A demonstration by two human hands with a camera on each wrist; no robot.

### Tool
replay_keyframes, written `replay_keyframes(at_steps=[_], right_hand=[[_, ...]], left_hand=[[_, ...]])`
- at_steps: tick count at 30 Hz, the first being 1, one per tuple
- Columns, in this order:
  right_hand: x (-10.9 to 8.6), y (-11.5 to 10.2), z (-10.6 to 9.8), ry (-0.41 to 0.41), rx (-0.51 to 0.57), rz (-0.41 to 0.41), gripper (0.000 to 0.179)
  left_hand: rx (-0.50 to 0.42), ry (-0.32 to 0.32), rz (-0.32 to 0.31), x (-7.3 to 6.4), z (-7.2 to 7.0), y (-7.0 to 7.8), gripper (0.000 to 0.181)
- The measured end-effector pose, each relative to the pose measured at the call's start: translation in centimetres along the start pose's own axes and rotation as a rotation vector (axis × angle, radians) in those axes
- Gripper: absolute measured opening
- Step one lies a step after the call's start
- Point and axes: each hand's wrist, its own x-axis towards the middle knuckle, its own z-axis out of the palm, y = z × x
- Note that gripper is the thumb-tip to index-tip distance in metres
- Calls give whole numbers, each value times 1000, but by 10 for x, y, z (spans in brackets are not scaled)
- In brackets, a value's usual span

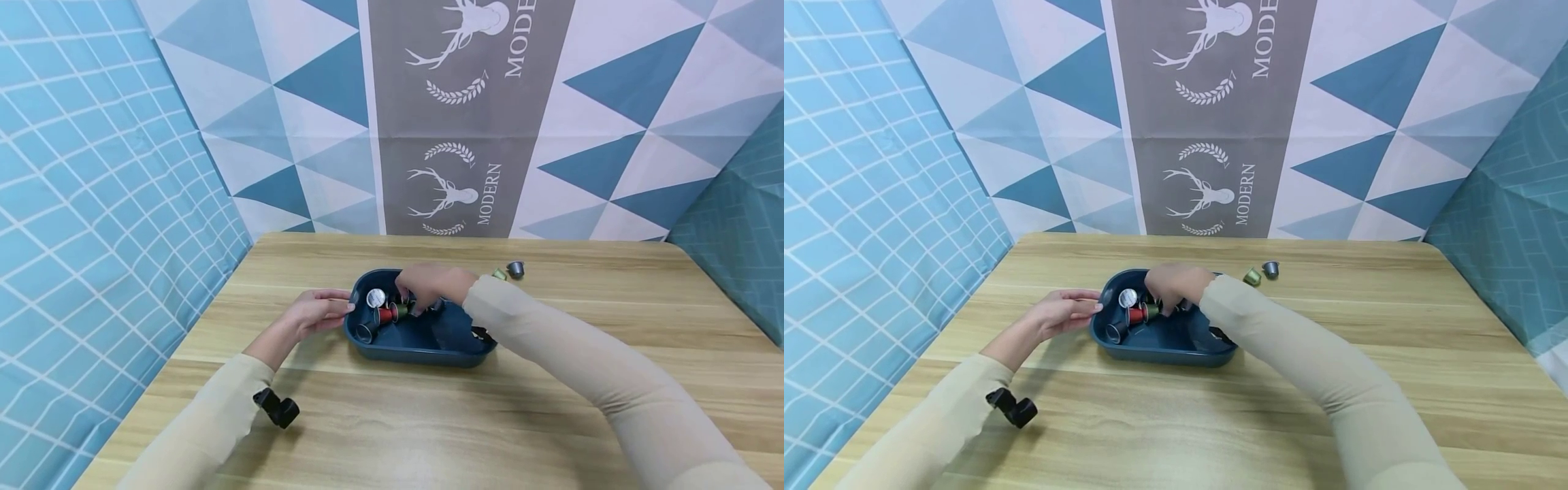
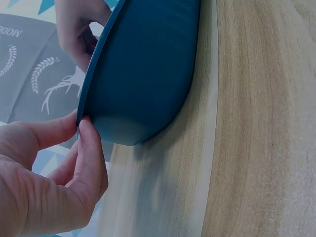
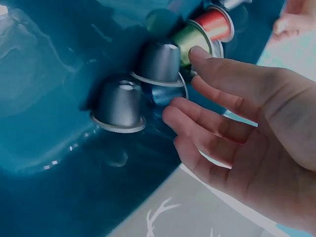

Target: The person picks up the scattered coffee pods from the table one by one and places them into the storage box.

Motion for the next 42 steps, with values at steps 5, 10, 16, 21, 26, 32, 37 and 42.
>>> replay_keyframes(at_steps=[5,10,16,21,26,32,37,42], right_hand=[[-11,13,-8,42,1,-36,31],[-25,27,-13,86,26,-42,31],[-47,47,-14,167,73,-27,27],[-62,67,-11,257,97,-2,24],[-76,82,-5,288,145,68,25],[-88,99,3,344,170,107,24],[-91,123,17,391,170,118,27],[-91,149,39,449,166,151,31]], left_hand=[[3,-4,2,0,0,1,51],[11,-1,-1,0,0,2,50],[24,5,1,-1,1,2,51],[31,11,8,-1,1,2,50],[32,16,6,0,0,1,50],[29,12,3,-1,0,1,51],[31,11,2,0,0,1,50],[30,13,-1,0,0,-2,50]])
